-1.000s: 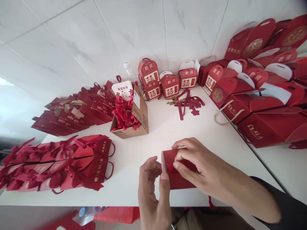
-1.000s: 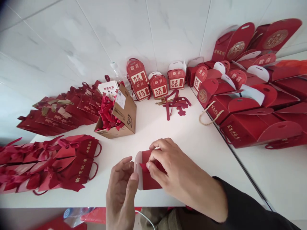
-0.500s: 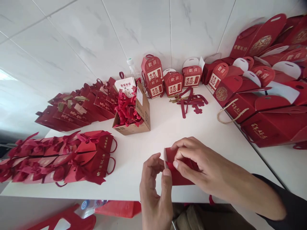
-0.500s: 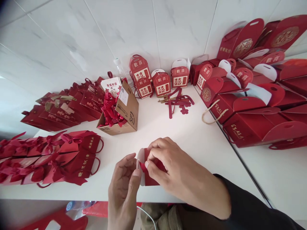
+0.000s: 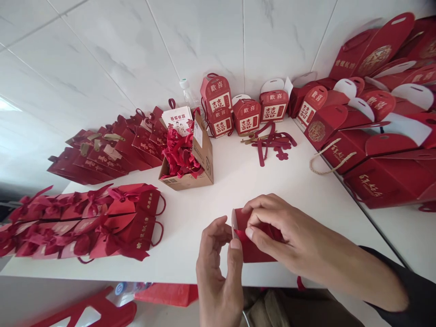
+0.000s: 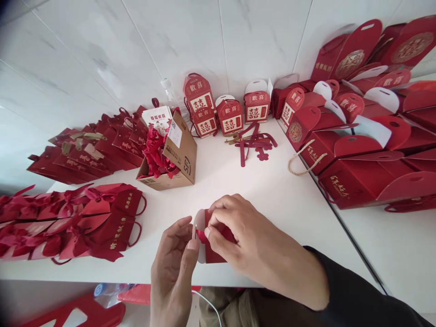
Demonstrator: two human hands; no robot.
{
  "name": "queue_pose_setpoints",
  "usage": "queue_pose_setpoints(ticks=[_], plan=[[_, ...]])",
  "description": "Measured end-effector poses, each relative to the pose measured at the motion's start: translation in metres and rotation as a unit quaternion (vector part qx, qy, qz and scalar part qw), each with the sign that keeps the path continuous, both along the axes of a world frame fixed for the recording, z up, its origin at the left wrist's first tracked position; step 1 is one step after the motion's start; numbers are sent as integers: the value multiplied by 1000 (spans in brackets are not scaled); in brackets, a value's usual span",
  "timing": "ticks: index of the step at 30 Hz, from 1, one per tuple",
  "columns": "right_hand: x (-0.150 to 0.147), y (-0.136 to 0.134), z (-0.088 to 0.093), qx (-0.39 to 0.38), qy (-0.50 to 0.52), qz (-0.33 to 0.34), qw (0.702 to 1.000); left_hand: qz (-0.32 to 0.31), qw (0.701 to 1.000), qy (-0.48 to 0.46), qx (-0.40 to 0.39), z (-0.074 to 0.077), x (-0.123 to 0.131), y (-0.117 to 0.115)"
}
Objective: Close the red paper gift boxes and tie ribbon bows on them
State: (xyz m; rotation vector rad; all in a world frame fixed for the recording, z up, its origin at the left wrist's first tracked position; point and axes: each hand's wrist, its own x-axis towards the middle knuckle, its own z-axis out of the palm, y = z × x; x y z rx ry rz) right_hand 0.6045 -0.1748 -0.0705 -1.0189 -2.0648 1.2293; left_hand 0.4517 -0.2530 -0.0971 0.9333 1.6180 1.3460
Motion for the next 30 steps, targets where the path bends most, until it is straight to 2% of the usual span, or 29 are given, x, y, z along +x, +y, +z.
queue_pose_setpoints(ticks=[6, 12, 17, 19, 25, 30], plan=[[-3, 1, -5, 11, -6, -13, 1000, 2, 1000, 3, 7, 0, 1, -2], [-5, 4, -2, -5, -18, -11, 1000, 6, 998, 54, -9, 1, -5, 4], [-4, 5, -1, 6, -7, -11, 1000, -75, 996, 36, -18, -4, -13, 15], [-2, 5, -2, 3, -1, -11, 1000, -84, 996, 35, -15, -3, -12, 16], [15, -2, -12, 35, 9, -57, 998, -11, 999, 28, -11, 4, -17, 13], [42, -14, -24, -6, -37, -77, 996, 84, 996, 28, -17, -4, -55, 13]])
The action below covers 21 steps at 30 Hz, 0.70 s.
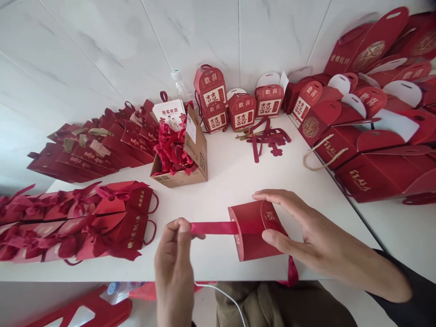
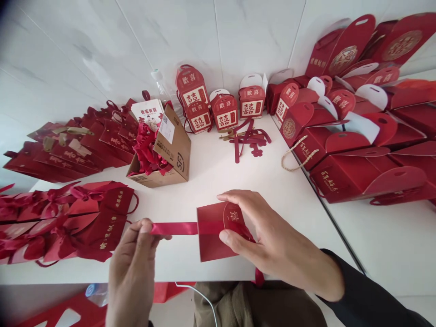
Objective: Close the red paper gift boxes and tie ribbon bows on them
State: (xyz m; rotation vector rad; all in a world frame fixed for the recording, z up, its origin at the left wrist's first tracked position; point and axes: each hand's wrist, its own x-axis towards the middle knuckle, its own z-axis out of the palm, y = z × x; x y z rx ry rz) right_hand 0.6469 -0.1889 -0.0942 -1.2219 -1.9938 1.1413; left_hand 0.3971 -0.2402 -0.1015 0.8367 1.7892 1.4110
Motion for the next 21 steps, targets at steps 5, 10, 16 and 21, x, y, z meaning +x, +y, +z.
queue_pose_setpoints(ticks=[5, 10, 16, 21], plan=[[20, -16, -9, -81, -35, -55, 995, 84, 996, 28, -14, -26, -54, -4], [25, -32, -20, -96, -27, -130, 987, 146, 985, 80, -43, -42, -77, -6], [26, -38, -25, -178, 6, -65, 982, -22, 978, 168, -121, -21, -22, -21], [27, -39, -20, -184, -32, -67, 980, -26, 986, 112, -118, -17, 40, -29]])
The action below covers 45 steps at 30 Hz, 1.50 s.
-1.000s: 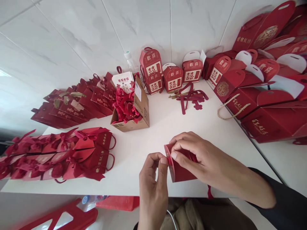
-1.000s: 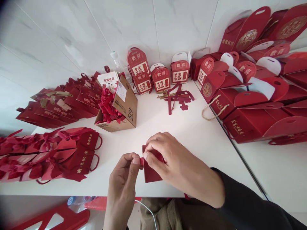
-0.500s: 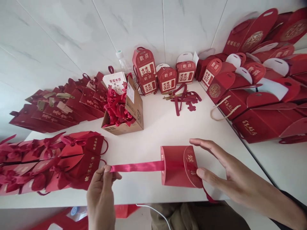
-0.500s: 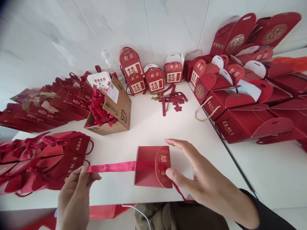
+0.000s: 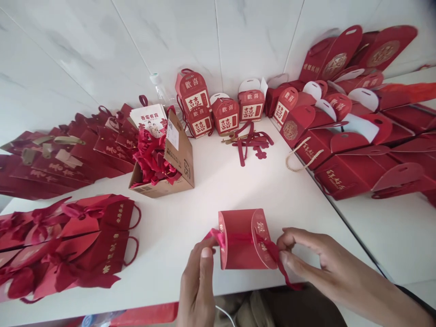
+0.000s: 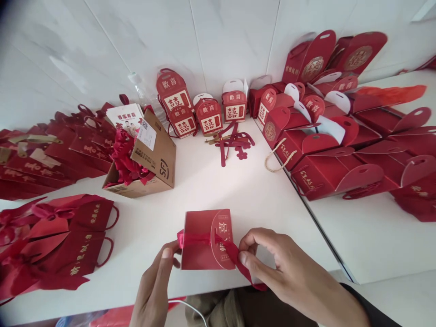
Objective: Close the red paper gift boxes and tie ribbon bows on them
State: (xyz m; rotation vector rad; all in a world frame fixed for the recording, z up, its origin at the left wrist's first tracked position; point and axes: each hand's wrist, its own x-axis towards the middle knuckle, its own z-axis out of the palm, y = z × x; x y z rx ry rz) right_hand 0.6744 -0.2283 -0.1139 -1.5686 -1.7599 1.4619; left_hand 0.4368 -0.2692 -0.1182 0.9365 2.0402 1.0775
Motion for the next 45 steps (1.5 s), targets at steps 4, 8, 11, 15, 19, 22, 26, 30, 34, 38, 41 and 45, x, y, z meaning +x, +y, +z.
queue_pose_setpoints(ticks=[4, 8, 11, 15, 19, 22, 26, 30, 34, 38, 41, 45], plan=[[3, 0, 10, -4, -18, -15, 1000, 10, 996, -91, 15, 4, 13, 12], [4, 4, 16, -22, 3, -16, 1000, -44, 978, -198, 56, 13, 14, 32], [5, 7, 18, -16, 27, -12, 999, -43, 966, -228, 115, 13, 13, 40], [8, 11, 23, -46, 51, -27, 997, 0, 960, -233, 155, 10, 2, 46], [13, 15, 31, -61, 66, -8, 996, 43, 936, -292, 193, 6, -10, 49], [15, 17, 33, -42, 43, 40, 997, -18, 920, -376, 110, 0, -9, 46], [16, 17, 33, -3, -8, 73, 997, -29, 954, -282, 100, 2, 4, 41], [17, 18, 28, 83, -27, 40, 995, -56, 963, -234, 123, 11, 12, 40], [23, 21, 28, 178, -46, -11, 983, -116, 958, -211, 157, 14, 12, 45], [25, 22, 37, 260, -47, -80, 961, -192, 948, -170, 188, 19, 13, 53], [18, 22, 45, 255, -33, -119, 959, -216, 942, -188, 173, 23, 17, 56], [0, 23, 54, 194, 35, -118, 973, -180, 945, -221, 157, 24, 21, 51]])
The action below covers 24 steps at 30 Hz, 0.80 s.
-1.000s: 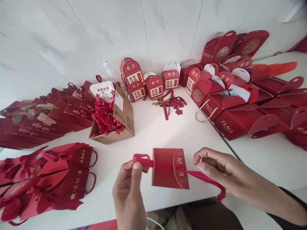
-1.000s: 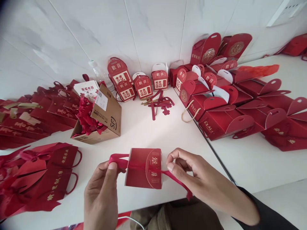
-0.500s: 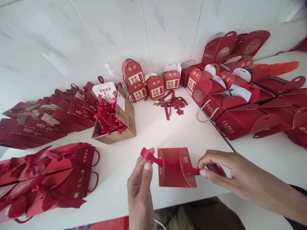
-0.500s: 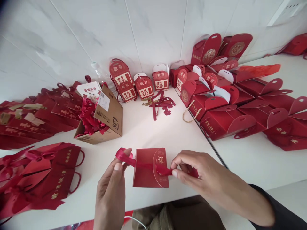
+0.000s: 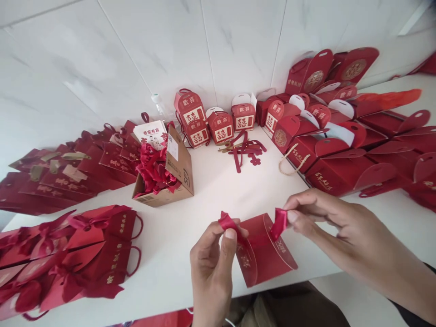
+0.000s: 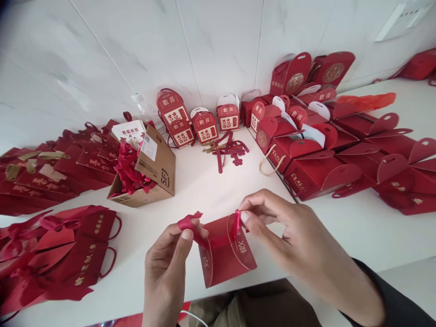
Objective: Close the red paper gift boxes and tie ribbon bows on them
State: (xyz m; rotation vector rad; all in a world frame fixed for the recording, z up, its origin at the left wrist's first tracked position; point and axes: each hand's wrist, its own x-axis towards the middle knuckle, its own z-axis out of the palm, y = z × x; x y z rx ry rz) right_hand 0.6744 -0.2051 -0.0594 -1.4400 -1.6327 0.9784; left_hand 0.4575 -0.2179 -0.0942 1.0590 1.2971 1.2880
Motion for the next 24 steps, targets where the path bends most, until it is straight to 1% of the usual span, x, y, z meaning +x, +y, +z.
queue_pose_setpoints(ticks=[3, 5, 7, 9, 11, 13, 15, 17, 21, 24], plan=[[-11, 3, 3, -5, 47, 17, 999, 8, 1000, -4, 24, 1, 0, -4], [-15, 4, 3, -6, 79, 35, 996, 9, 1000, -3, 25, 5, 1, -5], [-18, 5, 4, -7, 97, 49, 994, 1, 1000, 19, 10, 11, 4, -4], [-21, 5, 7, -3, 97, 65, 993, -16, 998, 61, 4, 17, 9, -3], [-24, 5, 10, 17, 84, 88, 992, -44, 993, 106, 18, 21, 15, -3], [-27, 6, 14, 55, 59, 131, 988, -80, 987, 136, 33, 22, 19, -3], [-29, 7, 15, 92, 23, 186, 978, -107, 984, 139, 26, 20, 19, -3], [-29, 11, 14, 114, -11, 219, 969, -114, 986, 121, -3, 16, 15, -2], [-22, 20, 5, 152, -77, 209, 963, -89, 990, 94, -57, 10, 5, 2], [-14, 24, 4, 159, -109, 198, 961, -101, 989, 89, -62, 10, 2, 3]])
